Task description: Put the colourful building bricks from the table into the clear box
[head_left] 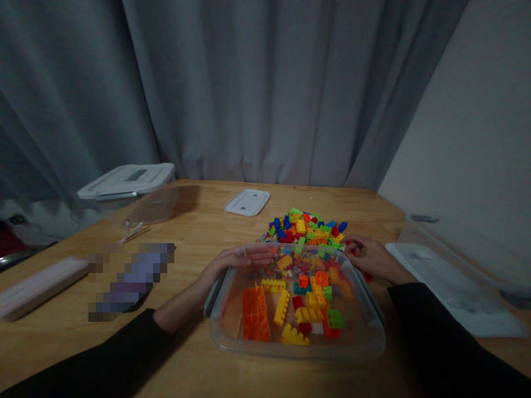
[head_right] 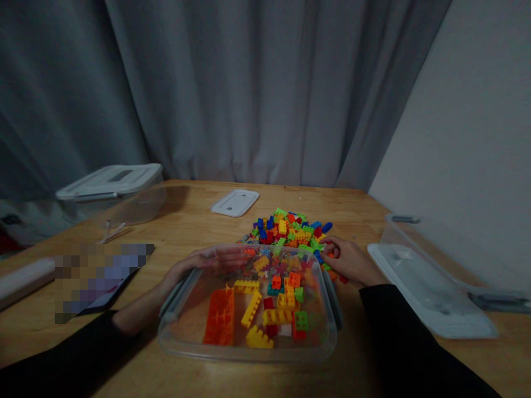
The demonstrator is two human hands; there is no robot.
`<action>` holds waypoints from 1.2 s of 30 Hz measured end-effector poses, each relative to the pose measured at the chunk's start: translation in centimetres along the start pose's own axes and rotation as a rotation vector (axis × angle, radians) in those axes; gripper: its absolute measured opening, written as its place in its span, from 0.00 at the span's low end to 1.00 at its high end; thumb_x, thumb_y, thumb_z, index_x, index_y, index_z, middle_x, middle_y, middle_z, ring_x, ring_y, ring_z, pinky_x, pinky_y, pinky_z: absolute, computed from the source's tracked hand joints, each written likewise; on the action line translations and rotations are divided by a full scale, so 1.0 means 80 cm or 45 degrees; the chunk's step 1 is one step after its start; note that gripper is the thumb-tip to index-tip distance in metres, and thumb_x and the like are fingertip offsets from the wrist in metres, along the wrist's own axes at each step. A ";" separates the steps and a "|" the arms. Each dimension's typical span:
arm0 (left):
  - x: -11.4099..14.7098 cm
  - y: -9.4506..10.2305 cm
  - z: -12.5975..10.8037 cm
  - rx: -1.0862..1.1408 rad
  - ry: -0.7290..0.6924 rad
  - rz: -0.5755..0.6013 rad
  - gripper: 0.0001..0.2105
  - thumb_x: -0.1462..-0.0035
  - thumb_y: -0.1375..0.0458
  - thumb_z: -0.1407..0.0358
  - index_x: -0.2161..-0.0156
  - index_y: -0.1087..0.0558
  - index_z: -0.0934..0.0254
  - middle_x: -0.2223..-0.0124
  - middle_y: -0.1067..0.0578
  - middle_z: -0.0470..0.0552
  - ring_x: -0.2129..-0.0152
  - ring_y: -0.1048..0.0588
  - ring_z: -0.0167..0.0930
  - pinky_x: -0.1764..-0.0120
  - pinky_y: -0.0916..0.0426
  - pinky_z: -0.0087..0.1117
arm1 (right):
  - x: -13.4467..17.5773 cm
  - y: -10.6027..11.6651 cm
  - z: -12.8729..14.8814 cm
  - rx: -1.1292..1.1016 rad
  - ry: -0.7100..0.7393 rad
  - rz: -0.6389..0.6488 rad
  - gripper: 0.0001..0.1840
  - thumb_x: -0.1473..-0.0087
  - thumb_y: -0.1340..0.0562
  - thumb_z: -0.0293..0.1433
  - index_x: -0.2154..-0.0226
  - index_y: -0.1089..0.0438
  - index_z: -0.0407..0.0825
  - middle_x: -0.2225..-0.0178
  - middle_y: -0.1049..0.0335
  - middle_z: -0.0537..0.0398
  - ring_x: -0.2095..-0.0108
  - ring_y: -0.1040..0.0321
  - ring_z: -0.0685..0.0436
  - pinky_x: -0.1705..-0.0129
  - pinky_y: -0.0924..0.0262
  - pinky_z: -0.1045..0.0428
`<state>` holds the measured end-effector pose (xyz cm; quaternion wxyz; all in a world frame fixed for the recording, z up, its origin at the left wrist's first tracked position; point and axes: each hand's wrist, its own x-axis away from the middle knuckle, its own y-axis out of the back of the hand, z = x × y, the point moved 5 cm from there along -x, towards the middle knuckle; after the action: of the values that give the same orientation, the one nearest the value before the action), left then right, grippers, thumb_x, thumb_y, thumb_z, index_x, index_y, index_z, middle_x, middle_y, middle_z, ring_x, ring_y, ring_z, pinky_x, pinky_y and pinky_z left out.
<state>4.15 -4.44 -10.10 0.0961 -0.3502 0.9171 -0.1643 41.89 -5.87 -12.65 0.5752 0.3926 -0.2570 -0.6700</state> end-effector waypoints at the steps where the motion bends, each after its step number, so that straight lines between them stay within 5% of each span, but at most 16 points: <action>1: 0.000 0.000 0.000 -0.004 -0.002 0.011 0.26 0.43 0.46 0.66 0.40 0.25 0.67 0.34 0.28 0.61 0.34 0.34 0.51 0.32 0.48 0.56 | 0.000 -0.001 0.001 -0.019 0.007 0.019 0.18 0.50 0.36 0.33 0.55 0.23 0.51 0.67 0.20 0.54 0.70 0.26 0.45 0.68 0.34 0.51; 11: 0.001 0.000 -0.003 -0.046 -0.013 0.002 0.24 0.42 0.47 0.66 0.41 0.24 0.67 0.34 0.29 0.62 0.34 0.35 0.51 0.32 0.48 0.56 | 0.003 -0.001 0.005 0.024 -0.004 0.037 0.20 0.50 0.38 0.29 0.53 0.24 0.50 0.65 0.21 0.53 0.70 0.27 0.45 0.68 0.34 0.51; 19: 0.000 0.001 -0.003 -0.063 0.006 0.006 0.23 0.40 0.47 0.65 0.42 0.23 0.63 0.34 0.28 0.58 0.34 0.34 0.49 0.31 0.50 0.57 | 0.004 0.007 0.006 -0.010 0.015 -0.026 0.18 0.44 0.37 0.37 0.52 0.24 0.51 0.70 0.22 0.53 0.70 0.26 0.42 0.67 0.32 0.48; 36: 0.000 0.000 -0.005 -0.066 0.007 0.003 0.23 0.41 0.46 0.66 0.42 0.23 0.64 0.34 0.29 0.59 0.34 0.35 0.51 0.32 0.48 0.59 | 0.006 0.022 0.020 -0.674 0.017 -0.117 0.27 0.51 0.27 0.49 0.53 0.24 0.51 0.57 0.20 0.47 0.56 0.22 0.38 0.49 0.28 0.41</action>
<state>4.03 -4.36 -9.72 0.0845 -0.3510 0.9218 -0.1413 41.58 -6.85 -10.43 0.6286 0.2442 -0.0511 -0.7366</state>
